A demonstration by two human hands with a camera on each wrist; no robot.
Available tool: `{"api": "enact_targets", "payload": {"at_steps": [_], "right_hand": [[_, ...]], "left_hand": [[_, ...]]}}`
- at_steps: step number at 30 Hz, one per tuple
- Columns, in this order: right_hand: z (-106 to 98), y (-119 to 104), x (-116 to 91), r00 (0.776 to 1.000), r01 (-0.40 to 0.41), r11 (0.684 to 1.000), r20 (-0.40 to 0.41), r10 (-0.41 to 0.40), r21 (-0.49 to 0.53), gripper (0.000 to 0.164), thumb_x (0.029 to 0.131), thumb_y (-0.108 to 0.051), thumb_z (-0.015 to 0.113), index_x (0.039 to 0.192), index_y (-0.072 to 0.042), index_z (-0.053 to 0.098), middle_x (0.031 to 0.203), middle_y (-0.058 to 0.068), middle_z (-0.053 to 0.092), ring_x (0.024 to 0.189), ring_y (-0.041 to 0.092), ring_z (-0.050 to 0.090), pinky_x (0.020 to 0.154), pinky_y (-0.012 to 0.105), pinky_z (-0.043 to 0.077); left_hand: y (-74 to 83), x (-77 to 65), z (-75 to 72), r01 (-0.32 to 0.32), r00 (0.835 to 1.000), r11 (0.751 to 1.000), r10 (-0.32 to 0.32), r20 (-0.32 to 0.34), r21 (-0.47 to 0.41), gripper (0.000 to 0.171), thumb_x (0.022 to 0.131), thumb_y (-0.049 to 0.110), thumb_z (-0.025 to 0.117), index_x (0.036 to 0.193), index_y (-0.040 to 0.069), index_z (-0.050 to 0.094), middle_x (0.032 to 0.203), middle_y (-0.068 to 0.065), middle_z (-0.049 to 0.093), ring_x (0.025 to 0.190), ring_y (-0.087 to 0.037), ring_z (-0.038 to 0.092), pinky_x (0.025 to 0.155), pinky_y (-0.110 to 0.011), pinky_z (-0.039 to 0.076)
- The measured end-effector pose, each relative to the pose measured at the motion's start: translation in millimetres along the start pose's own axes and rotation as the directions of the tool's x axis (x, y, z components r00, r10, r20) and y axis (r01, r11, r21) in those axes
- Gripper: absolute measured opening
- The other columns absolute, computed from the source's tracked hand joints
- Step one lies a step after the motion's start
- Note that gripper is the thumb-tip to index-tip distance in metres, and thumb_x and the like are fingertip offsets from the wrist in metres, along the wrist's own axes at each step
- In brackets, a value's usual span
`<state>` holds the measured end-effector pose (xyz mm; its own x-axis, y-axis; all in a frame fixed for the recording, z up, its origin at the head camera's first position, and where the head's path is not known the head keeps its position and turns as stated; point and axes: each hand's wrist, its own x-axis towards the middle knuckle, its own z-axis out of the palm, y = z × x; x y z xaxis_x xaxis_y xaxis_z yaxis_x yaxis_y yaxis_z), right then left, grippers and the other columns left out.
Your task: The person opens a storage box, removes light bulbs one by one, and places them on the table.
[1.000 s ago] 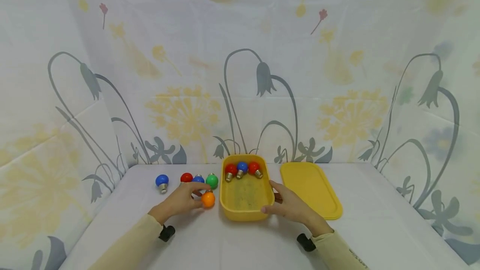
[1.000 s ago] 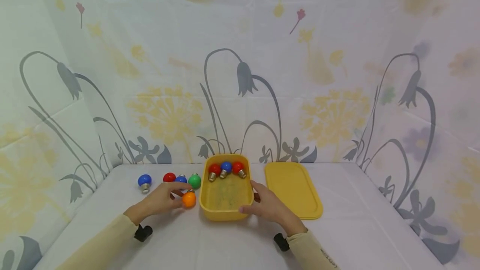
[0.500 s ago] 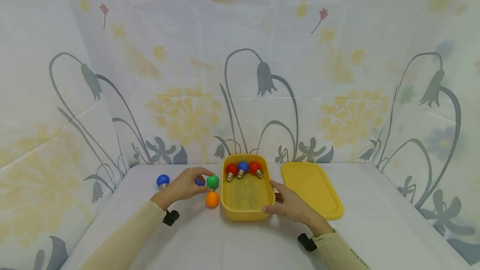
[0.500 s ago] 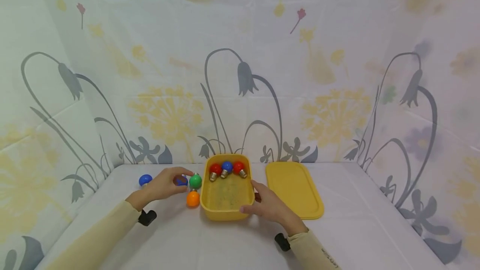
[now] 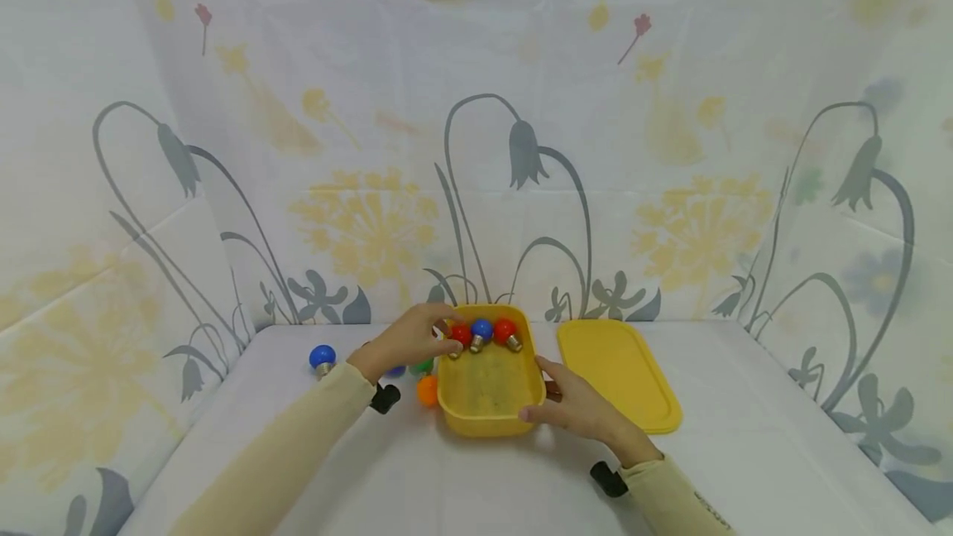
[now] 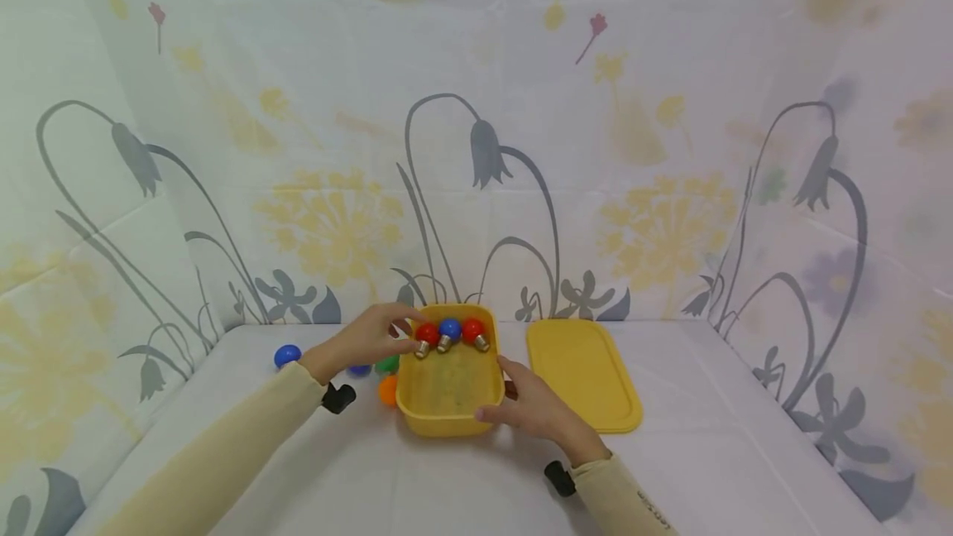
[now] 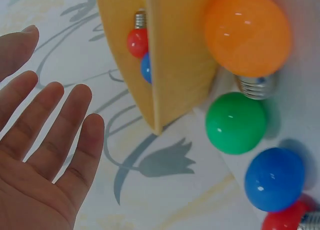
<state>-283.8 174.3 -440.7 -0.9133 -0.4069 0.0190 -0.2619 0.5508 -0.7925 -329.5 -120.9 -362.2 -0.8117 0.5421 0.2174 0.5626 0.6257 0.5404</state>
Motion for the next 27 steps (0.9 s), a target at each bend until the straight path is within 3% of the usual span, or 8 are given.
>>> {"api": "enact_targets", "payload": {"at_steps": [17,22,27], "right_hand": [[0,3,-1,1.000,0.013,0.999,0.006,-0.014,0.035,0.095,0.080,-0.038,0.076,0.149,0.001,0.024,0.148,0.021,0.035,0.122,0.034,0.051,0.097,0.045,0.046],[0,2,1,1.000,0.012,1.000,0.010,-0.012,0.024,0.094,0.080,-0.040,0.075,0.149,0.000,0.025,0.148,0.020,0.035,0.122,0.034,0.051,0.096,0.045,0.046],[0,1,1,0.999,0.032,0.999,0.016,-0.032,0.021,0.094,0.080,-0.039,0.075,0.149,0.001,0.025,0.148,0.020,0.035,0.121,0.035,0.052,0.096,0.046,0.046]], "left_hand": [[9.6,52.4,23.0,0.054,0.998,0.989,-0.055,-0.004,-0.140,0.040,0.086,0.021,0.073,0.123,0.011,0.062,0.125,-0.010,0.060,0.105,-0.024,0.060,0.082,-0.032,0.053],[8.0,60.9,32.4,0.078,0.997,0.980,-0.082,-0.014,-0.181,0.043,0.085,0.021,0.074,0.124,0.006,0.061,0.125,-0.011,0.059,0.108,-0.028,0.058,0.082,-0.032,0.052],[3.9,67.2,47.2,0.143,0.989,0.967,-0.147,-0.004,-0.212,0.042,0.084,0.015,0.074,0.123,0.006,0.061,0.121,-0.013,0.060,0.103,-0.027,0.058,0.075,-0.030,0.054]]}}
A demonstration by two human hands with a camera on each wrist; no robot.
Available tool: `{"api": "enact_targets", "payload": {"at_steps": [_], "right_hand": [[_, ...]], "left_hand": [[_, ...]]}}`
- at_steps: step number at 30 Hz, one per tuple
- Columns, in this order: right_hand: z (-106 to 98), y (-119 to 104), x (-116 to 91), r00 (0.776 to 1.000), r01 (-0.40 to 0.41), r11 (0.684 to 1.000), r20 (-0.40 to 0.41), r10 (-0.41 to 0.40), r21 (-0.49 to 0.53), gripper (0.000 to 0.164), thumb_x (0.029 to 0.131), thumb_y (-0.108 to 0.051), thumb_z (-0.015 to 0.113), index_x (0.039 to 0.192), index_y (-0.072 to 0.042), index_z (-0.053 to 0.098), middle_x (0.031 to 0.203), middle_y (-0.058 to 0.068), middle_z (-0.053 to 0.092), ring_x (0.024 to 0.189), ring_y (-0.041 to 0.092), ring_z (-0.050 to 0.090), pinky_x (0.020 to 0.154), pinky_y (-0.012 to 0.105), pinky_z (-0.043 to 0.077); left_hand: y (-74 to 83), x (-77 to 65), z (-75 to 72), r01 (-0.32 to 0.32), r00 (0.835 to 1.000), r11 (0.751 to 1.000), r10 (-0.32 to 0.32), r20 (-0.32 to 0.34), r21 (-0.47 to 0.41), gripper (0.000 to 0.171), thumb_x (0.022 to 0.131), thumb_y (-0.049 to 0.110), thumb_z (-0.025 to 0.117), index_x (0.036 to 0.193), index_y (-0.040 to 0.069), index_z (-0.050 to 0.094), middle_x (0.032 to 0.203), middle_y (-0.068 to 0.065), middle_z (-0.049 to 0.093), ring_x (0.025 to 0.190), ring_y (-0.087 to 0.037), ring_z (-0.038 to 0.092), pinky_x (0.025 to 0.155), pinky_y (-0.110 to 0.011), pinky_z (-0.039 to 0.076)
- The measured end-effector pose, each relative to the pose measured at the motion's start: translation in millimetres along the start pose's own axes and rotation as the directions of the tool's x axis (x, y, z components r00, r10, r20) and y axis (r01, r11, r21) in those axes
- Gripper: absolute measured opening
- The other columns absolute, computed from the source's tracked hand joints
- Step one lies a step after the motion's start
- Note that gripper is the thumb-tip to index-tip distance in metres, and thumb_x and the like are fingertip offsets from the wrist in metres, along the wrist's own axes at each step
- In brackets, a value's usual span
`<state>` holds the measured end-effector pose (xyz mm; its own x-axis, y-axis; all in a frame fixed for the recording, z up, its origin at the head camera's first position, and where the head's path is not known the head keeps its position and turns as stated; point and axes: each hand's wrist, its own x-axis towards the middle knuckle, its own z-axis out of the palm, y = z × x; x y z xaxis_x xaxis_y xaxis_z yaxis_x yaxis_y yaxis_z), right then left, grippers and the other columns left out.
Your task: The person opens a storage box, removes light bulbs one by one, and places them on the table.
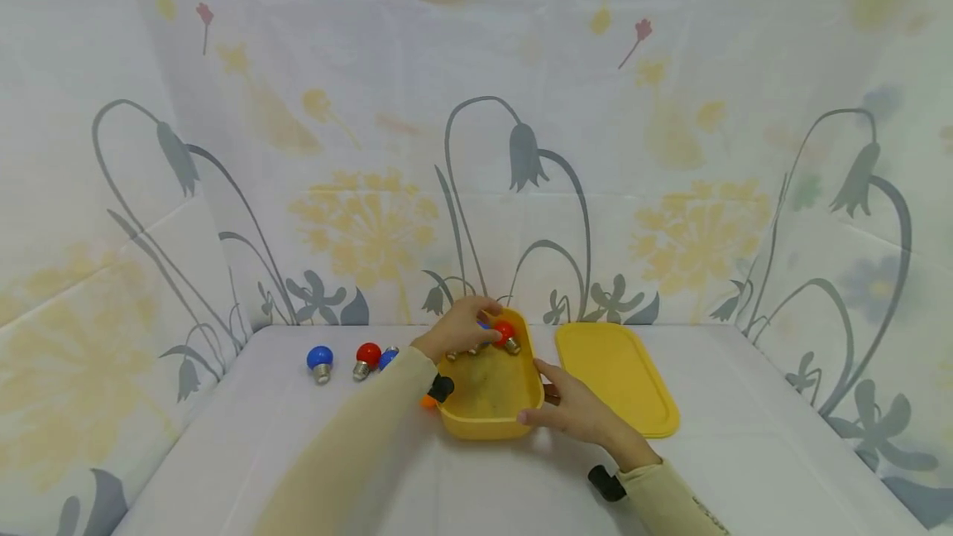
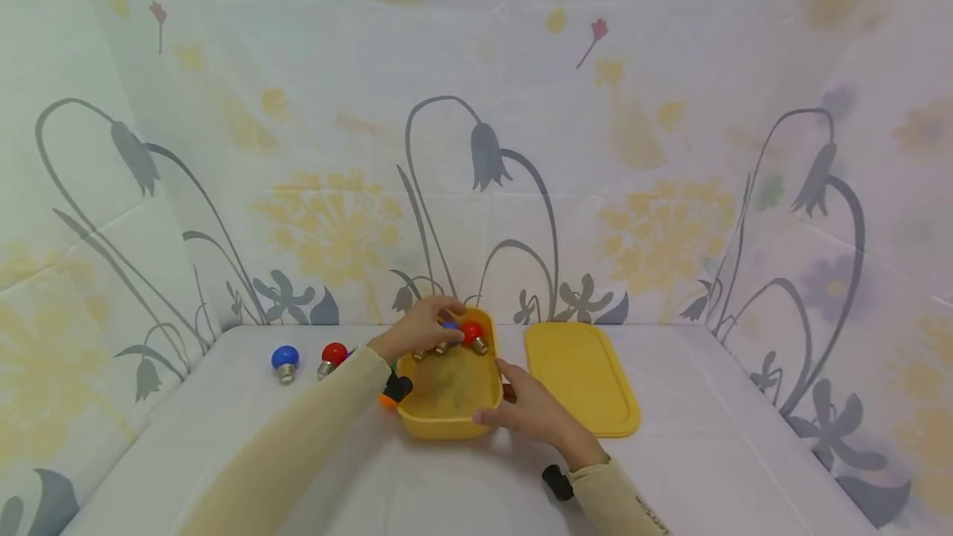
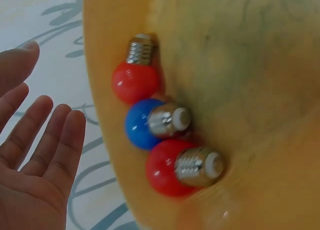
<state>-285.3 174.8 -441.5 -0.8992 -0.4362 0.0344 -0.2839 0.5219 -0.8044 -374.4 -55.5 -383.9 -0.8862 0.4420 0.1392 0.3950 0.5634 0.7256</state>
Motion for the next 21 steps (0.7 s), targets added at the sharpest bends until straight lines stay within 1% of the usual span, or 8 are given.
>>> {"api": "enact_targets", "payload": {"at_steps": [3,7,9,13,16,21], "right_hand": [[0,1,-1,1.000,0.013,1.000,-0.001,-0.013,0.004,0.093,0.080,-0.038,0.075,0.149,0.000,0.024,0.148,0.019,0.035,0.121,0.034,0.052,0.095,0.045,0.047],[0,3,-1,1.000,0.016,1.000,-0.003,-0.016,0.005,0.094,0.080,-0.039,0.075,0.149,-0.001,0.024,0.149,0.018,0.035,0.121,0.033,0.052,0.096,0.045,0.046],[1,3,-2,1.000,0.016,1.000,-0.005,-0.016,0.001,0.094,0.080,-0.039,0.075,0.149,-0.001,0.024,0.149,0.019,0.034,0.122,0.034,0.052,0.097,0.046,0.045],[1,3,-2,1.000,0.029,1.000,-0.006,-0.029,-0.007,0.093,0.081,-0.038,0.075,0.149,-0.001,0.024,0.150,0.019,0.033,0.122,0.033,0.052,0.099,0.046,0.044],[1,3,-2,0.999,0.038,0.999,-0.006,-0.038,-0.013,0.093,0.081,-0.038,0.074,0.149,-0.001,0.023,0.149,0.018,0.034,0.121,0.033,0.052,0.099,0.046,0.044],[0,2,-2,1.000,0.023,0.999,-0.010,-0.023,-0.029,0.094,0.081,-0.040,0.075,0.149,0.000,0.024,0.149,0.019,0.034,0.122,0.034,0.051,0.099,0.046,0.043]], "left_hand": [[-2.6,4.2,10.2,0.031,1.000,0.999,-0.031,0.004,0.017,0.041,0.084,0.014,0.074,0.122,0.008,0.061,0.119,-0.013,0.060,0.099,-0.025,0.057,0.077,-0.032,0.053],[-5.2,9.7,21.3,0.026,1.000,0.998,-0.026,0.002,0.054,0.041,0.083,0.012,0.074,0.122,0.007,0.062,0.118,-0.012,0.061,0.097,-0.024,0.058,0.086,-0.033,0.050],[-6.5,12.4,25.9,0.009,1.000,0.998,-0.010,0.007,0.058,0.042,0.083,0.010,0.074,0.123,0.006,0.061,0.117,-0.013,0.061,0.096,-0.024,0.058,0.087,-0.033,0.050],[-7.9,15.7,32.9,-0.010,1.000,0.999,0.010,-0.001,0.054,0.043,0.082,0.009,0.076,0.123,0.006,0.062,0.121,-0.012,0.061,0.103,-0.027,0.058,0.091,-0.035,0.049],[-8.8,16.9,36.6,-0.009,1.000,0.999,0.009,-0.009,0.045,0.045,0.081,0.008,0.076,0.124,0.006,0.061,0.124,-0.011,0.059,0.109,-0.028,0.056,0.096,-0.036,0.047],[-12.9,17.6,40.5,-0.007,1.000,0.997,0.008,-0.013,0.077,0.049,0.080,0.009,0.077,0.126,0.008,0.059,0.125,-0.009,0.058,0.110,-0.027,0.055,0.096,-0.037,0.046]]}}
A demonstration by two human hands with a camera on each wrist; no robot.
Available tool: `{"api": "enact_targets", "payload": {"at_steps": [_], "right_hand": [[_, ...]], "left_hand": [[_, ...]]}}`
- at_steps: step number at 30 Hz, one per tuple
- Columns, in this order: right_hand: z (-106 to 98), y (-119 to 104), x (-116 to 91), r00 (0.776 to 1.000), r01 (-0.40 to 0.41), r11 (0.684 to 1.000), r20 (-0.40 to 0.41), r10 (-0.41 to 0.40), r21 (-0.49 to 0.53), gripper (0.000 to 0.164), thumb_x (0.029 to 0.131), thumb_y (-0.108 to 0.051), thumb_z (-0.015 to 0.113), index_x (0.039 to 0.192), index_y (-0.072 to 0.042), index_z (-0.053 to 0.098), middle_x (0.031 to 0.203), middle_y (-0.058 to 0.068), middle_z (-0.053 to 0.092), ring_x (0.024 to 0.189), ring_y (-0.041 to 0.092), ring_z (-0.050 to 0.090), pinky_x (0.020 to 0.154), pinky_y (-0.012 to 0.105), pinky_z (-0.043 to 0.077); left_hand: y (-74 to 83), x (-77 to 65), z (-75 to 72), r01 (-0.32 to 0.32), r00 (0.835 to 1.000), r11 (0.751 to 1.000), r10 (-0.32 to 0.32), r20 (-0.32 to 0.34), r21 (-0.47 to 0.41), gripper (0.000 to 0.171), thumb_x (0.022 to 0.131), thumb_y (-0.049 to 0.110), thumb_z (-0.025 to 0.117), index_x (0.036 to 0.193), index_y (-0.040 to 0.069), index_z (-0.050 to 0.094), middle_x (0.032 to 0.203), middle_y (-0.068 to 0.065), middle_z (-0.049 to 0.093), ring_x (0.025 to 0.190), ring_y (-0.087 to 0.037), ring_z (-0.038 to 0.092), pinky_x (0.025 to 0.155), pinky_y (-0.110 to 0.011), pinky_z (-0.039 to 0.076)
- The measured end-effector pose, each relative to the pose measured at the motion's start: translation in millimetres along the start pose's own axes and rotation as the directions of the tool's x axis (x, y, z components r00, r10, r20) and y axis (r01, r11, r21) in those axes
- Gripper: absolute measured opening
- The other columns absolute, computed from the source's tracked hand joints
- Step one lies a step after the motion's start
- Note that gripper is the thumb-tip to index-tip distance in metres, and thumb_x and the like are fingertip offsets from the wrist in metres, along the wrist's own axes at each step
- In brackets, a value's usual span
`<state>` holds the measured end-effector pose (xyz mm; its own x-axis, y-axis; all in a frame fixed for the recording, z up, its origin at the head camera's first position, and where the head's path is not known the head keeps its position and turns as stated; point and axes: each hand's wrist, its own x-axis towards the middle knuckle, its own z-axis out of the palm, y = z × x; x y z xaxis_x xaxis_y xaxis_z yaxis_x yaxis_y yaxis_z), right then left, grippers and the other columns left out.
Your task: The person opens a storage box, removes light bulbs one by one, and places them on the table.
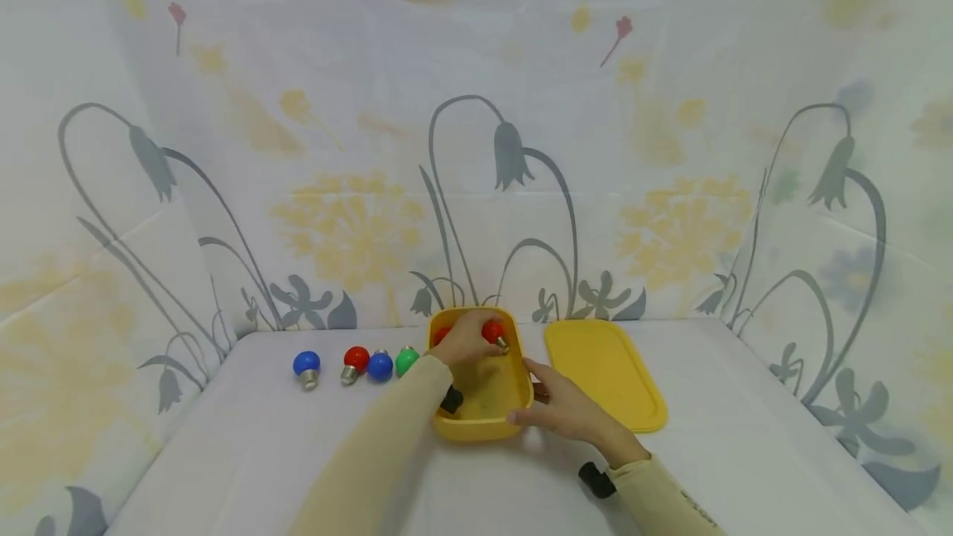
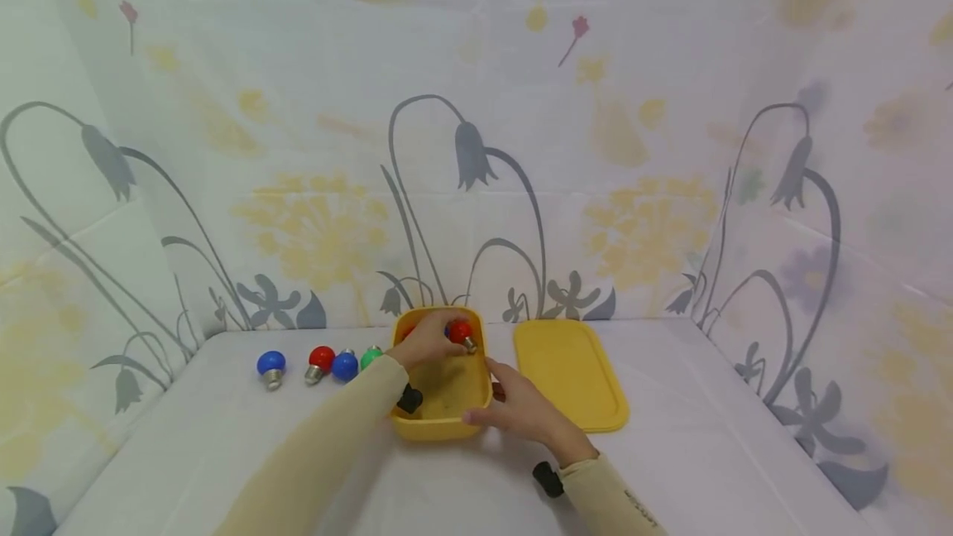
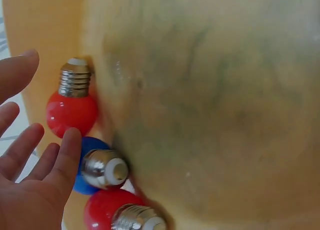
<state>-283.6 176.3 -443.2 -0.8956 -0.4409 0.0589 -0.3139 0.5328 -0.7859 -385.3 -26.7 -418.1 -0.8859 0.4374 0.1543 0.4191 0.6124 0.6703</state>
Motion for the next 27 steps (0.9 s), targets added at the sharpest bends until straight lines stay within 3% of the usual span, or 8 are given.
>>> {"api": "enact_targets", "payload": {"at_steps": [12,16,27], "right_hand": [[0,-2,0,0.998,-0.057,0.998,-0.002,0.057,-0.013,0.095,0.079,-0.044,0.075,0.150,-0.004,0.025,0.149,0.015,0.035,0.124,0.035,0.050,0.097,0.047,0.045],[-1,-1,0,0.998,-0.057,0.998,0.002,0.057,-0.011,0.094,0.080,-0.044,0.074,0.150,-0.004,0.025,0.149,0.015,0.035,0.124,0.035,0.050,0.096,0.046,0.046],[0,-2,-1,1.000,-0.028,1.000,0.005,0.028,-0.006,0.094,0.080,-0.041,0.075,0.149,-0.003,0.025,0.149,0.016,0.035,0.124,0.035,0.050,0.096,0.046,0.046]], "left_hand": [[-3.4,-1.1,11.9,0.116,0.993,0.991,-0.115,0.025,-0.066,0.061,0.077,0.014,0.080,0.133,0.014,0.055,0.133,-0.005,0.054,0.115,-0.024,0.051,0.102,-0.043,0.042],[-0.9,-3.3,13.9,0.144,0.989,0.989,-0.142,0.048,-0.033,0.059,0.076,0.018,0.082,0.129,0.013,0.058,0.128,-0.005,0.055,0.111,-0.022,0.051,0.101,-0.042,0.042],[4.5,-7.7,16.6,0.142,0.988,0.990,-0.140,0.067,-0.023,0.046,0.080,0.015,0.078,0.122,0.010,0.063,0.112,-0.003,0.062,0.098,-0.017,0.054,0.093,-0.035,0.046]]}}
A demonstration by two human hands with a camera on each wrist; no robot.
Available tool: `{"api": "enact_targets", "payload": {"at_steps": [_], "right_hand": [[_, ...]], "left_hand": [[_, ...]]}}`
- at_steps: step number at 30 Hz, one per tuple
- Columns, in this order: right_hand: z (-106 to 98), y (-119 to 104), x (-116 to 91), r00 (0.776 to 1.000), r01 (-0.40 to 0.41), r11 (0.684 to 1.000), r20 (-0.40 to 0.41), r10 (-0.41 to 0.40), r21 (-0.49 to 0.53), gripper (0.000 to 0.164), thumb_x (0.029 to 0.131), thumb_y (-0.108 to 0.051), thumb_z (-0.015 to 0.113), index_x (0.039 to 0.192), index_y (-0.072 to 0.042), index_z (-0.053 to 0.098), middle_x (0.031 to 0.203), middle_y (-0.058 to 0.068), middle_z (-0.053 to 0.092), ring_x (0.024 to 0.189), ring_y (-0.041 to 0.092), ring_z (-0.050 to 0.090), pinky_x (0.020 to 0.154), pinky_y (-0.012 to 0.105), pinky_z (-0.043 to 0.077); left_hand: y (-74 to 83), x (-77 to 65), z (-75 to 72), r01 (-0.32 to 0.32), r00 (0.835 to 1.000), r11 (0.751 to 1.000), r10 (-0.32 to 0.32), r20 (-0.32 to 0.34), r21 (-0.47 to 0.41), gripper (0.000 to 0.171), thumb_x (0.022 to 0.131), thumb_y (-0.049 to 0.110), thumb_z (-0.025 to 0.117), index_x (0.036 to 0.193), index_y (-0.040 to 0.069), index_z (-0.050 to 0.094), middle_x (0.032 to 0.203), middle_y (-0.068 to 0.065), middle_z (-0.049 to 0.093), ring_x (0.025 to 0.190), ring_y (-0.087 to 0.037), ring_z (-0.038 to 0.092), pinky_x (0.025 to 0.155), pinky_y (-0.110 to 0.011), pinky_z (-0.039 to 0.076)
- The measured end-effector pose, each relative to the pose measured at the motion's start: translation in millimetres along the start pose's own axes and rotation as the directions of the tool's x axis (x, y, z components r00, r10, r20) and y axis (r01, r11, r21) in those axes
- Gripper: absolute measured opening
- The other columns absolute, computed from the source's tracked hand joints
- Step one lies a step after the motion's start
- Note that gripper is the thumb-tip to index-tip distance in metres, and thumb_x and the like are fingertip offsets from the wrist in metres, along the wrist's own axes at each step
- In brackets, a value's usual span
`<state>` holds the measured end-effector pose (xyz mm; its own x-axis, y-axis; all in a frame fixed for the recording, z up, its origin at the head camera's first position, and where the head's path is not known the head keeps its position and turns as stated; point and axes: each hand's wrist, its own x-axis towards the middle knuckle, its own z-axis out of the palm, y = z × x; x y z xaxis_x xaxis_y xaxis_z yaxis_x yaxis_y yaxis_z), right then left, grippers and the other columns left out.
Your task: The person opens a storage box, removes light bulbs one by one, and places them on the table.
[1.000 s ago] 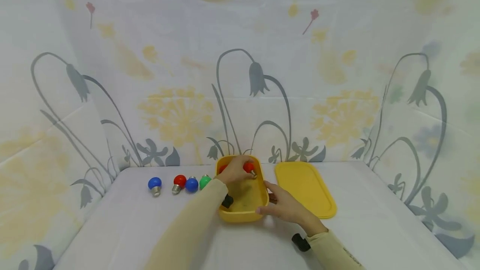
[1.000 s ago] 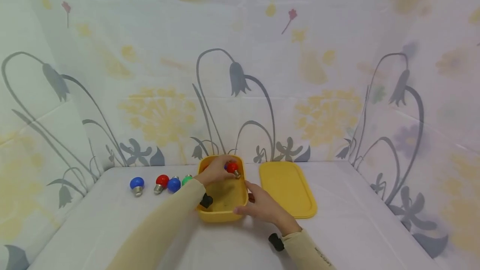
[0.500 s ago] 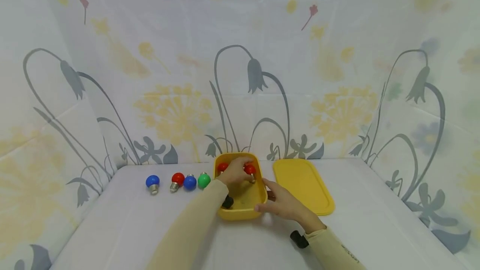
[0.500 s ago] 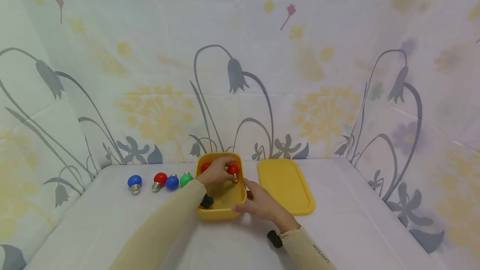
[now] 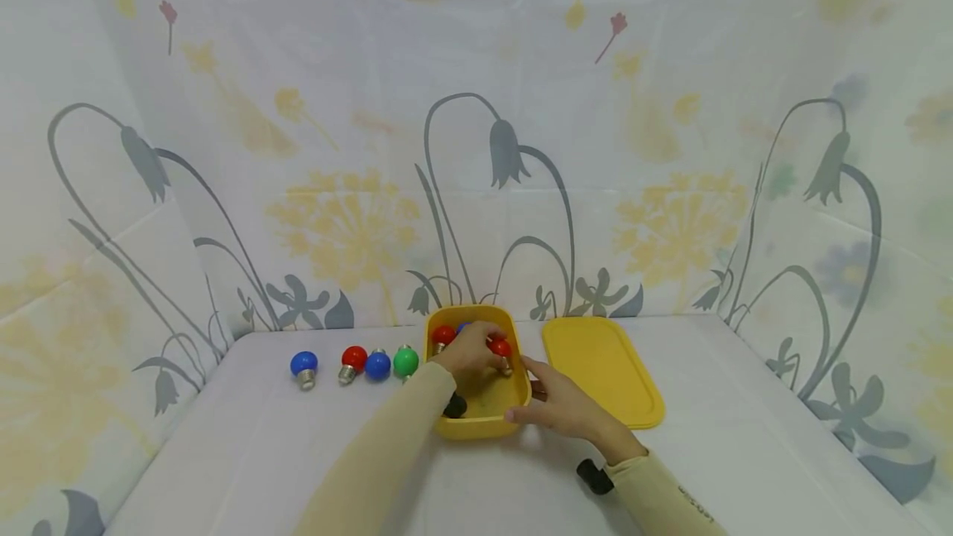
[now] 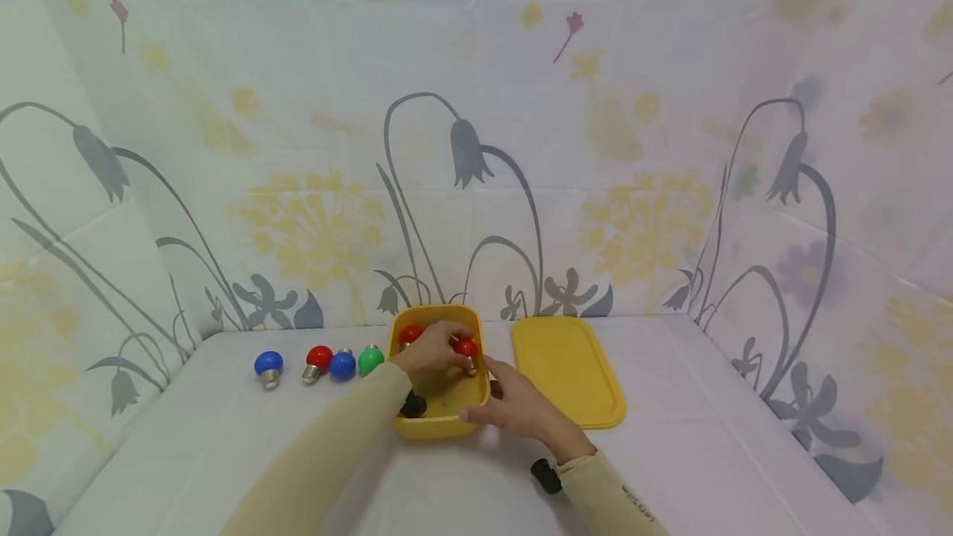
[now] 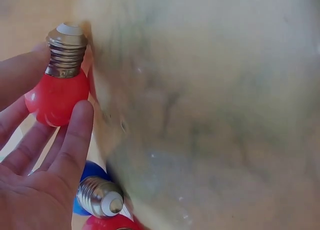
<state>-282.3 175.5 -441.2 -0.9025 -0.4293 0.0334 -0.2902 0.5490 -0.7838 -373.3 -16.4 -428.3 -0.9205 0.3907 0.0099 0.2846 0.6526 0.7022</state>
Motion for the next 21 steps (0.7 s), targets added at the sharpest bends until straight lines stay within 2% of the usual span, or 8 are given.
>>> {"api": "enact_targets", "payload": {"at_steps": [9,15,21], "right_hand": [[0.2,1.4,1.1,1.000,0.007,1.000,0.003,-0.007,0.008,0.094,0.080,-0.041,0.075,0.150,-0.003,0.024,0.149,0.016,0.035,0.123,0.035,0.050,0.096,0.046,0.046],[0.3,2.4,1.7,1.000,0.026,1.000,0.000,-0.026,0.008,0.093,0.080,-0.039,0.075,0.150,-0.003,0.024,0.149,0.015,0.035,0.123,0.035,0.051,0.098,0.046,0.044],[0.8,3.3,1.9,1.000,0.013,1.000,0.002,-0.013,0.009,0.092,0.080,-0.040,0.075,0.150,-0.005,0.026,0.149,0.014,0.036,0.124,0.035,0.050,0.097,0.048,0.045]], "left_hand": [[-0.4,-0.9,0.0,0.037,0.999,0.998,-0.037,0.002,-0.048,0.040,0.080,0.012,0.077,0.118,0.011,0.064,0.107,-0.001,0.061,0.095,-0.017,0.055,0.089,-0.033,0.049],[2.3,-2.8,-0.8,0.061,0.998,0.994,-0.061,0.001,-0.088,0.036,0.080,0.011,0.077,0.113,0.012,0.065,0.105,-0.001,0.060,0.091,-0.018,0.054,0.080,-0.027,0.052],[-1.8,-1.0,-5.3,0.073,0.997,0.986,-0.071,0.013,-0.148,0.032,0.077,0.013,0.080,0.105,0.017,0.065,0.099,0.002,0.060,0.090,-0.019,0.055,0.079,-0.030,0.052]]}}
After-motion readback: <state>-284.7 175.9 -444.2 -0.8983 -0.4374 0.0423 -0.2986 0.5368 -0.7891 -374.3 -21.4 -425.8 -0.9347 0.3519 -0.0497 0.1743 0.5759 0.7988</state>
